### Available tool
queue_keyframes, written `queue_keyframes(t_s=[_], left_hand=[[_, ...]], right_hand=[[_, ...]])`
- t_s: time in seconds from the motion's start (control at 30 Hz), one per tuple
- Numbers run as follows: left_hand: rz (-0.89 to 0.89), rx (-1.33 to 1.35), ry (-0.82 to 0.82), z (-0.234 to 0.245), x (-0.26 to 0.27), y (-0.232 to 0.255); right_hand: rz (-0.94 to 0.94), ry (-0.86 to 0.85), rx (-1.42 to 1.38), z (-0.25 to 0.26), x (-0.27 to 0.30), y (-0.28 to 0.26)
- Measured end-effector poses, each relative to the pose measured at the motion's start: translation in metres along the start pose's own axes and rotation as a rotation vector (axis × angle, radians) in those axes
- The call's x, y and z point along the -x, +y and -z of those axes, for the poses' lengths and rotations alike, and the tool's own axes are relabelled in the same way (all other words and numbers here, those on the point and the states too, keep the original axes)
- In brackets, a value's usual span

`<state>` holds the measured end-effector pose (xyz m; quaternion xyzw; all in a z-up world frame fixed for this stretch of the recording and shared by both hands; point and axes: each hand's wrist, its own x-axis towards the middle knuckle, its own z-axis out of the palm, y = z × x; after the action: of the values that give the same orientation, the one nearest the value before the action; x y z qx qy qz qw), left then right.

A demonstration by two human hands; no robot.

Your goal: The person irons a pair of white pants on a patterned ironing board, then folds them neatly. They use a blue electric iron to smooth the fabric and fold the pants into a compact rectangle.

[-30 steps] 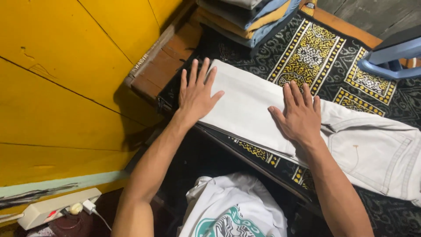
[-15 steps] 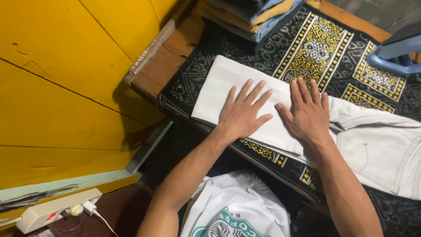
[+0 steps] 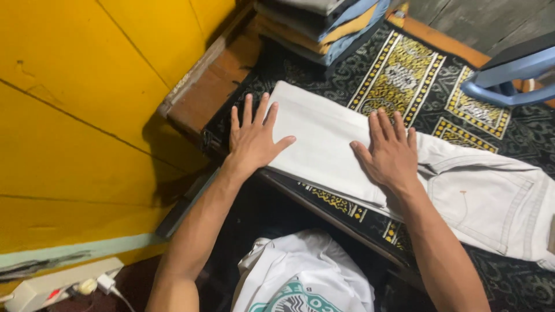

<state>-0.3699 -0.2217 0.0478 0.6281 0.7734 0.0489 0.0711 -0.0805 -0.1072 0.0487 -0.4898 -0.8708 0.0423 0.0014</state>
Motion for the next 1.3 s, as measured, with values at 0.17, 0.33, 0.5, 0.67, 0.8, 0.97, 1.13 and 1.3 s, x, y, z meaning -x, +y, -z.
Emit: queue_keyframes(t_s=[0.17,0.33,0.5,0.67,0.8,0.97,1.13,1.3], left_hand=[[-0.254,0.01,0.091,-0.008,-0.028,0.055],[-0.368,0.03,-0.078,-0.005,-0.03,0.078],[-0.311,0.025,-0.17,0.01,-0.033,0.079],[-0.268,0.028,-0.19,0.017,-0.025,0.056],[-0.128,0.017,-0.19,0.026,-0.016,0.026],[-0.024,0.008,-0.128,0.018,-0.011,0.0],[-0.126,0.03,-0.014,0.021,-0.022,0.045],[-0.275,0.029,-0.136,0.005,-0.033,0.063]], right_hand=[[0.002,0.013,0.009,-0.007,0.001,0.004],[-0.004,0.025,0.004,0.001,0.007,0.001],[-0.022,-0.004,0.022,0.003,0.003,0.001],[-0.056,-0.075,0.002,0.009,0.007,0.001],[-0.075,-0.107,-0.011,0.018,0.018,0.003],[-0.086,-0.116,0.084,0.011,0.025,0.009],[0.065,-0.069,0.082,0.028,0.014,-0.031],[0.149,-0.148,0.012,0.013,0.006,-0.019]])
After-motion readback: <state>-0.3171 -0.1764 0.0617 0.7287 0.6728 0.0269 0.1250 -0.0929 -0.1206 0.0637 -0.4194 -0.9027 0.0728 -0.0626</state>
